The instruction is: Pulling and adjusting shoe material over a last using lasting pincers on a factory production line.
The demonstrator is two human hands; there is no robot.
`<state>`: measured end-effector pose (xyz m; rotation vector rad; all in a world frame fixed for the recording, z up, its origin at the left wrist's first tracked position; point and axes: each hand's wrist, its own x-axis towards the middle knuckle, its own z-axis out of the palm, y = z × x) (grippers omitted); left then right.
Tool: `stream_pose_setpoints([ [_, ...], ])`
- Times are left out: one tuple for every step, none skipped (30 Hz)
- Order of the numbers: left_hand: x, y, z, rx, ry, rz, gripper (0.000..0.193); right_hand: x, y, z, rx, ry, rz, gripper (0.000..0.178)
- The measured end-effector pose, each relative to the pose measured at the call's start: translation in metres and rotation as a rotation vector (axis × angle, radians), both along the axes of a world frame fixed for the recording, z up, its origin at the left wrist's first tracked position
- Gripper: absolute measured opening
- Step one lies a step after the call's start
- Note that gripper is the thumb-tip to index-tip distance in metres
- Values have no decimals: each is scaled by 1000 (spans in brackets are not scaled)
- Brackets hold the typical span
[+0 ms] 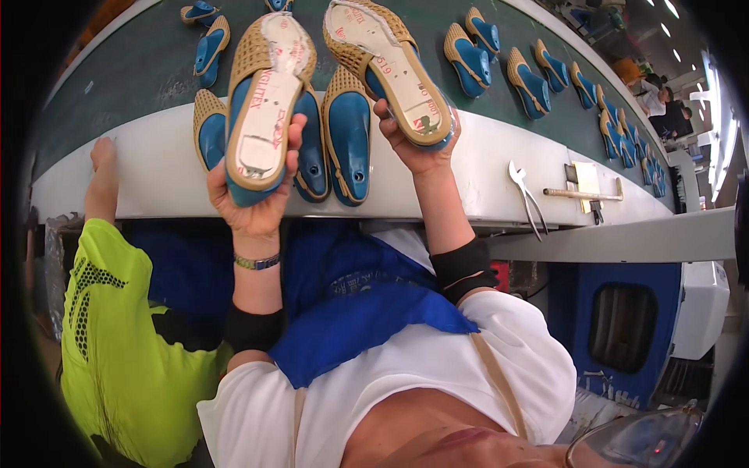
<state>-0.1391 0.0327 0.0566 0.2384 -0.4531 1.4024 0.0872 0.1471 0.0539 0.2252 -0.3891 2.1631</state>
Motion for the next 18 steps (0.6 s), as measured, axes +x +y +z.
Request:
stream_pose_setpoints([
  [8, 0, -2, -4, -12, -10, 91, 3, -5, -2, 13, 20, 8, 70],
  [15, 0, -3, -4, -22, -19, 92, 6, -9, -3, 12, 28, 7, 70],
  [20, 0, -3, -5, -14, -16, 92, 8, -12, -4, 4, 35, 16, 70],
  [23, -1, -4, -2, -44, -33, 93, 10, -14, -5, -5, 41, 28, 71],
  [26, -4, -4, -1, -73, -41, 94, 11, -17, -6, -8, 50, 43, 71],
  [30, -5, -4, -4, -63, -21, 94, 13, -18, -6, 1, 57, 47, 74],
  [33, -5, -3, 1, -99, -58, 95, 16, -19, -7, 10, 64, 57, 76],
  [35, -4, -4, 5, -129, -90, 95, 22, -19, -13, 29, 66, 37, 81],
  [37, -4, -5, 5, -101, -74, 96, 25, -23, -11, 32, 39, 21, 83],
  [43, -3, -6, 32, -118, -70, 96, 30, -22, -12, 44, 27, 16, 84],
  [47, -2, -8, 47, -123, -65, 95, 33, -23, -15, 56, 25, -1, 83],
  [48, -2, -9, 62, -128, -60, 94, 34, -24, -13, 69, 21, 11, 80],
  [47, -3, -9, 59, -124, -61, 92, 34, -24, -15, 76, 26, 16, 78],
  [48, -3, -10, 55, -124, -70, 91, 34, -22, -18, 84, 27, 12, 76],
  [48, -4, -8, 77, -132, -71, 88, 35, -22, -18, 77, 22, 17, 75],
  [47, -4, -9, 77, -141, -77, 87, 34, -22, -18, 71, 16, 19, 74],
  [48, -4, -10, 80, -140, -79, 88, 36, -23, -18, 37, -4, 8, 73],
  [49, -5, -10, 84, -140, -84, 88, 35, -23, -19, 33, 8, 17, 72],
])
